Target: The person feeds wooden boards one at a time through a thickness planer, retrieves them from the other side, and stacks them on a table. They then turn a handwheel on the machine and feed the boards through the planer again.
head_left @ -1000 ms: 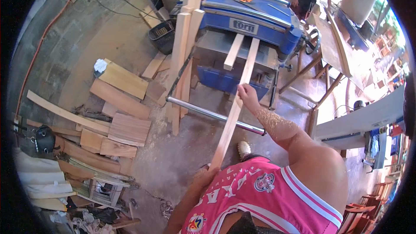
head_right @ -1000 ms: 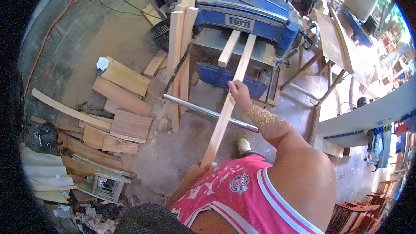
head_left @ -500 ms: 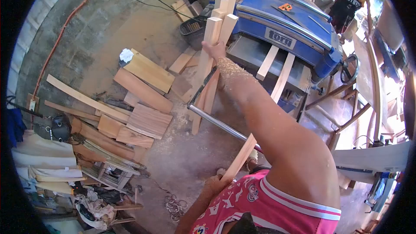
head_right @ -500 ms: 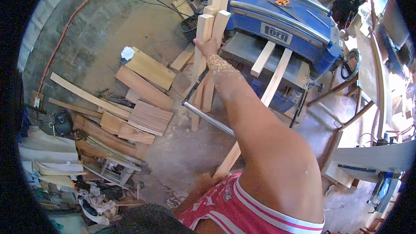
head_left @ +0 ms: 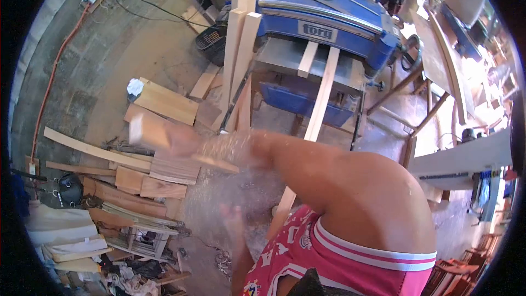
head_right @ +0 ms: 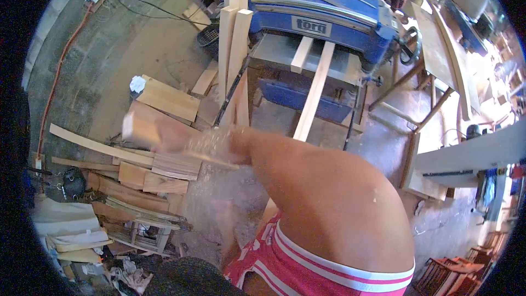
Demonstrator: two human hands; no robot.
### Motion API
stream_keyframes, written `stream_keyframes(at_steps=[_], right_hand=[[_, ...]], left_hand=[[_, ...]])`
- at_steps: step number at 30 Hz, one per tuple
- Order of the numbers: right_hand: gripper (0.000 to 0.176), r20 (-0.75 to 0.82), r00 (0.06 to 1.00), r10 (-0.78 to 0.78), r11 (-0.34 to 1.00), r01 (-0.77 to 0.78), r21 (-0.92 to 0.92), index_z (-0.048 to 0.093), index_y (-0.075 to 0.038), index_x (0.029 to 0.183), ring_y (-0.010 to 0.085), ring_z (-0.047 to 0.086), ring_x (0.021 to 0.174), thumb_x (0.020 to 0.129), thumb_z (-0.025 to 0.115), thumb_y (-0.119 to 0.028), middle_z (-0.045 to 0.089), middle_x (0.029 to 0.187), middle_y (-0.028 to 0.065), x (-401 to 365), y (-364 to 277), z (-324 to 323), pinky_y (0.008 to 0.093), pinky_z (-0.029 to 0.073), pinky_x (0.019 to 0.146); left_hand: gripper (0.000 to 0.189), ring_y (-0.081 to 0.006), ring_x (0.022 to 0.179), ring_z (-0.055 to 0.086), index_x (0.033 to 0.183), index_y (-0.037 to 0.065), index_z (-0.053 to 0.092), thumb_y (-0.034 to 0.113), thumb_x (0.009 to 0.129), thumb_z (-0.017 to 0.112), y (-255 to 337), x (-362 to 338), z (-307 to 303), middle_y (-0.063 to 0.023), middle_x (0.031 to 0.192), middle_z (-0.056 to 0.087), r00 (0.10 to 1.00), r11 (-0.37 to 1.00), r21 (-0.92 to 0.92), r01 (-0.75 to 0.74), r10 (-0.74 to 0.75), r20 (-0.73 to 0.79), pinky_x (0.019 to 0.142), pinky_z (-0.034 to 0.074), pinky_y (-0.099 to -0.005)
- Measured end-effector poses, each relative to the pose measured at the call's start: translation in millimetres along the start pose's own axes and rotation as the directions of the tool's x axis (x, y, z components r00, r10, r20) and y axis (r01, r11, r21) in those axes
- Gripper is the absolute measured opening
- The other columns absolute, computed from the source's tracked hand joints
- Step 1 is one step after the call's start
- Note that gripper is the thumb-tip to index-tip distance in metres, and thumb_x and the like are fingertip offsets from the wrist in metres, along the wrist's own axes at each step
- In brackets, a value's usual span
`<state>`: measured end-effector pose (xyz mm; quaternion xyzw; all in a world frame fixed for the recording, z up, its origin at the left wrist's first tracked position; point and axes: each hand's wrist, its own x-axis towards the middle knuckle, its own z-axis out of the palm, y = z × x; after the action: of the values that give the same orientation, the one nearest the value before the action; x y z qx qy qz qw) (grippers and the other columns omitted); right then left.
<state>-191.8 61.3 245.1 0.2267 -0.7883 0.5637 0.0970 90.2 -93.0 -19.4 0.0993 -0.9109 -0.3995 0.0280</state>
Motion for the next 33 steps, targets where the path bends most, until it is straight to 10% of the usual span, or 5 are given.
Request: stream_keyframes(at_steps=[12,21,24,26,33], right_hand=[[0.067,-0.338,0.931,-0.141,0.942,0.231,0.244,0.058,0.005,0.105,0.0199,0.066,0.08,0.074,0.076,-0.052,0.066,0.091,0.014,13.4,-201.2,-98.9,0.0322,0.054,0.071],[0.056,-0.518,0.807,0.286,0.821,0.073,0.567,0.058,0.01,0.106,0.0219,0.067,0.071,0.087,0.064,-0.042,0.067,0.091,0.0165,3.8,-26.4,-255.9,0.036,0.054,0.061],[0.053,-0.559,0.664,0.496,0.754,-0.009,0.657,0.058,0.009,0.108,0.0251,0.067,0.082,0.089,0.063,-0.04,0.066,0.098,0.0192,-36.4,60.2,-253.4,0.0379,0.054,0.069],[0.046,-0.456,0.625,0.633,0.659,-0.127,0.742,0.058,0.006,0.113,0.0266,0.066,0.09,0.086,0.07,-0.03,0.066,0.099,0.0194,-79.6,110.9,-217.3,0.0418,0.054,0.077],[0.054,-0.277,0.438,0.855,0.447,-0.355,0.821,0.057,0.01,0.112,0.0286,0.066,0.093,0.084,0.072,-0.033,0.066,0.102,0.0197,-151.0,215.5,-122.0,0.0411,0.053,0.077]], left_hand=[[0.081,-0.0383,0.133,0.039,0.147,0.002,0.025,0.042,0.087,0.063,-59.9,6.7,-110.5,-0.025,0.143,0.037,0.974,0.96,0.165,-0.227,0.221,0.056,0.109,0.034,-0.0473],[0.053,-0.0342,0.08,0.06,0.118,-0.001,0.055,0.046,0.093,0.049,-86.6,-35.7,-31.2,-0.0195,0.096,0.063,0.82,0.846,-0.528,0.066,0.256,0.512,0.072,0.049,-0.0461],[0.054,-0.0336,0.084,0.061,0.116,-0.004,0.057,0.044,0.096,0.042,-115.3,-22.8,-37.5,-0.0228,0.097,0.063,0.842,0.86,0.27,-0.434,0.28,0.461,0.074,0.048,-0.0459],[0.059,-0.0381,0.099,0.061,0.117,-0.007,0.058,0.045,0.097,0.038,-1.0,-20.2,-98.8,-0.0283,0.107,0.062,0.844,0.989,0.035,0.145,-0.142,0.517,0.085,0.047,-0.0462],[0.071,-0.0386,0.128,0.047,0.126,-0.01,0.052,0.052,0.097,0.032,60.0,19.6,-95.9,-0.031,0.13,0.052,0.733,0.921,0.345,0.183,-0.362,0.577,0.106,0.034,-0.0405]])
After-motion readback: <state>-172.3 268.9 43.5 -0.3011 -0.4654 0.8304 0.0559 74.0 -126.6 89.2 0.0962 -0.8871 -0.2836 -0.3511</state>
